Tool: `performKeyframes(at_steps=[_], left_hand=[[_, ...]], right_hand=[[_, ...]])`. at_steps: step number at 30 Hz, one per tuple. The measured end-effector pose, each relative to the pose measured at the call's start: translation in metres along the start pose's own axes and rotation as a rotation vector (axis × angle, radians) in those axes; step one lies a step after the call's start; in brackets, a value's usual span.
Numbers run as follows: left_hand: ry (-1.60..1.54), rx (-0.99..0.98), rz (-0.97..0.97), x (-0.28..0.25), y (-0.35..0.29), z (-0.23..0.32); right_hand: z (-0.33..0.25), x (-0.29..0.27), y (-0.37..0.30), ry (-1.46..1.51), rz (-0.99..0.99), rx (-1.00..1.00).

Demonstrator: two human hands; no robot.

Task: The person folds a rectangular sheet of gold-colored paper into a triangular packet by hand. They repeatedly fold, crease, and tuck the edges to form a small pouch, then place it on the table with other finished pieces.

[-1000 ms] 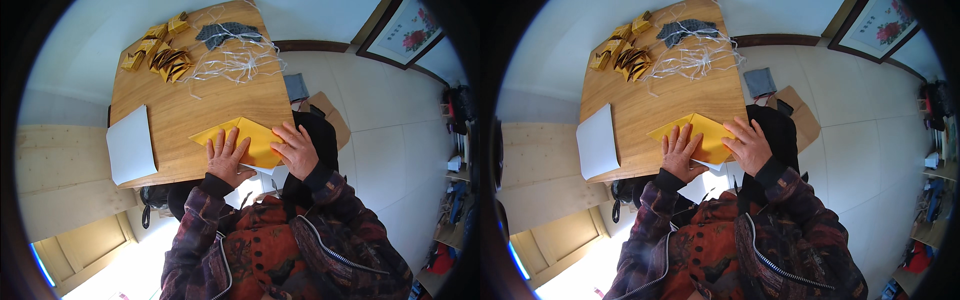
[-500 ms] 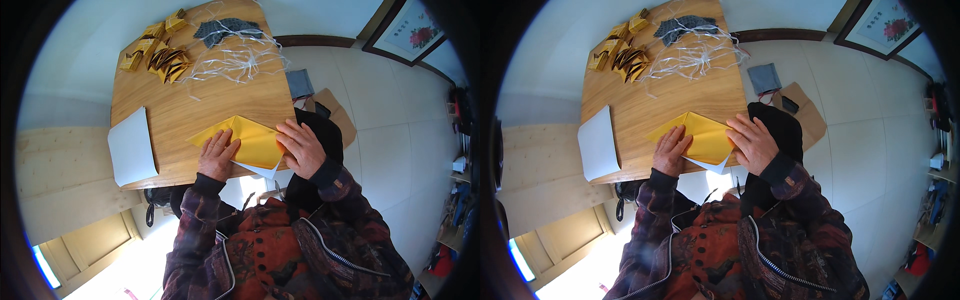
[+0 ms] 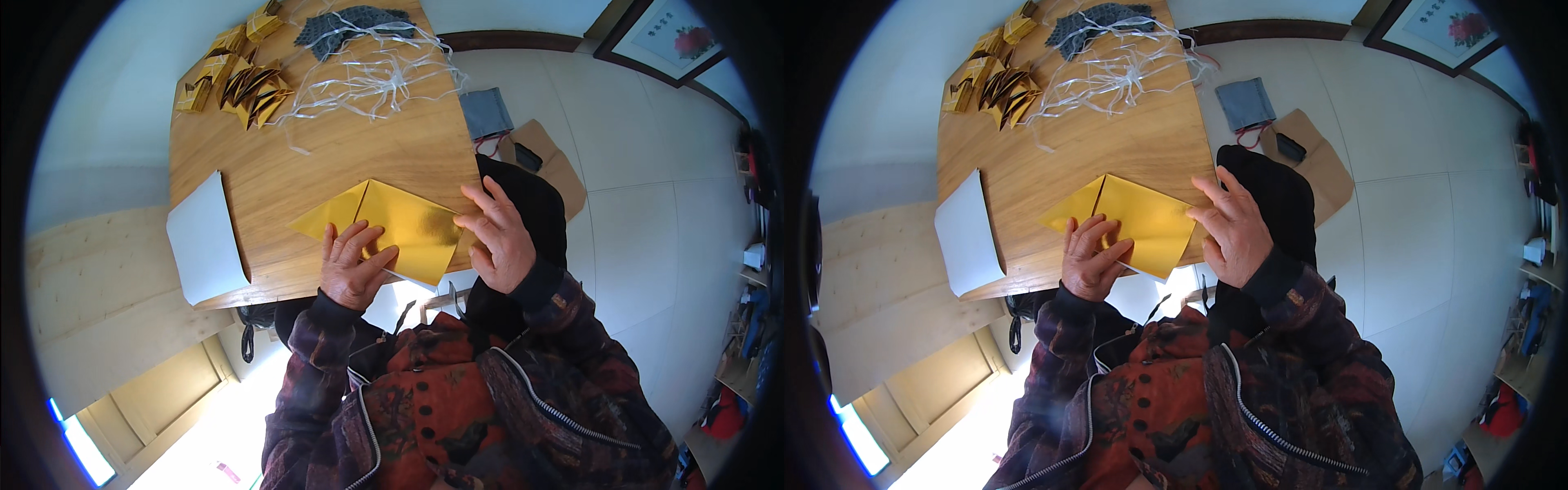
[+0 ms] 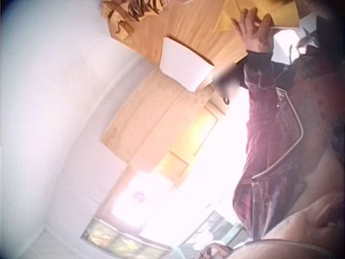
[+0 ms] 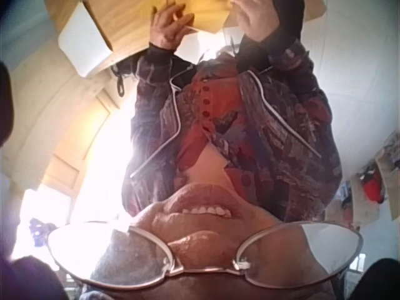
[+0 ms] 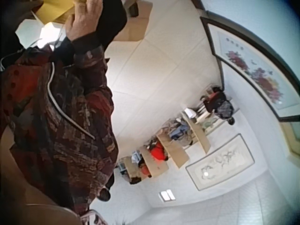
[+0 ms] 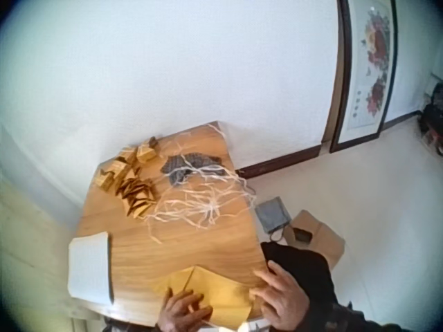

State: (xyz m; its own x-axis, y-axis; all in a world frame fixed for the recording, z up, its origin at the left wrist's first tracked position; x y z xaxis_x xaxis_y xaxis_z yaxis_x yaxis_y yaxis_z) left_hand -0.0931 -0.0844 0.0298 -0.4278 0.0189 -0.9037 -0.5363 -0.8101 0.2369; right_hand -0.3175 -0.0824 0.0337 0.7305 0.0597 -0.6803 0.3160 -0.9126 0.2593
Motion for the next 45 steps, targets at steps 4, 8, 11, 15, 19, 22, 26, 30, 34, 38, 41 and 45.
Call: performKeyframes(at_steps=[4,8,11,15,19,22,26,30,34,38,41,45], left_hand=[[-0.156,-0.048,0.037,-0.001,0.0,-0.004],[-0.292,-0.199,0.014,0.0,-0.001,-0.012],[-0.405,-0.293,0.071,0.001,0.002,-0.017],[-0.563,-0.463,0.143,0.004,0.006,-0.026],[-0.473,-0.523,0.146,0.003,0.01,-0.028],[-0.382,-0.557,0.114,0.003,0.014,-0.028],[-0.321,-0.576,0.092,0.004,0.016,-0.027],[-0.271,-0.544,0.093,0.003,0.018,-0.023],[-0.235,-0.528,0.098,0.003,0.019,-0.022],[-0.239,-0.532,0.099,0.003,0.018,-0.022],[-0.25,-0.529,0.101,0.003,0.018,-0.022],[-0.183,-0.453,0.081,0.0,0.021,-0.018]], right_hand=[[0.008,0.001,0.005,0.064,0.027,0.06],[0.014,0.004,0.007,0.145,0.029,0.149],[0.016,0.004,0.009,0.159,0.031,0.169],[0.019,0.004,0.014,0.16,0.059,0.171],[0.021,0.006,0.017,0.164,0.11,0.186],[0.02,0.006,0.02,0.153,0.137,0.198],[0.017,0.005,0.023,0.11,0.15,0.21],[0.018,0.005,0.024,0.139,0.162,0.237],[0.015,0.003,0.027,0.105,0.191,0.225],[-0.025,0.005,0.022,-0.135,0.112,-0.048],[-0.05,0.035,0.018,-0.124,-0.046,-0.12],[-0.047,0.058,0.016,-0.147,-0.171,-0.054]])
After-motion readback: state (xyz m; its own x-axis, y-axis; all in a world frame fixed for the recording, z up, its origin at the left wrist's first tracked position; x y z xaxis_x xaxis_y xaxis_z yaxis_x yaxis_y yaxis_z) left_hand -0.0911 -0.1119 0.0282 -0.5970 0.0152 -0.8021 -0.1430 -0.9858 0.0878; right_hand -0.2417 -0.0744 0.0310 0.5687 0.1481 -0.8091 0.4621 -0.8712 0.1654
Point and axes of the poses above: each hand's wrist, its own y-axis towards the middle knuckle, its own x-axis out of the palm, z = x × y, the point moved 7 cm from there along y, towards the middle knuckle, and after that the axes turned 1 degree about y, right-handed, at the moved point
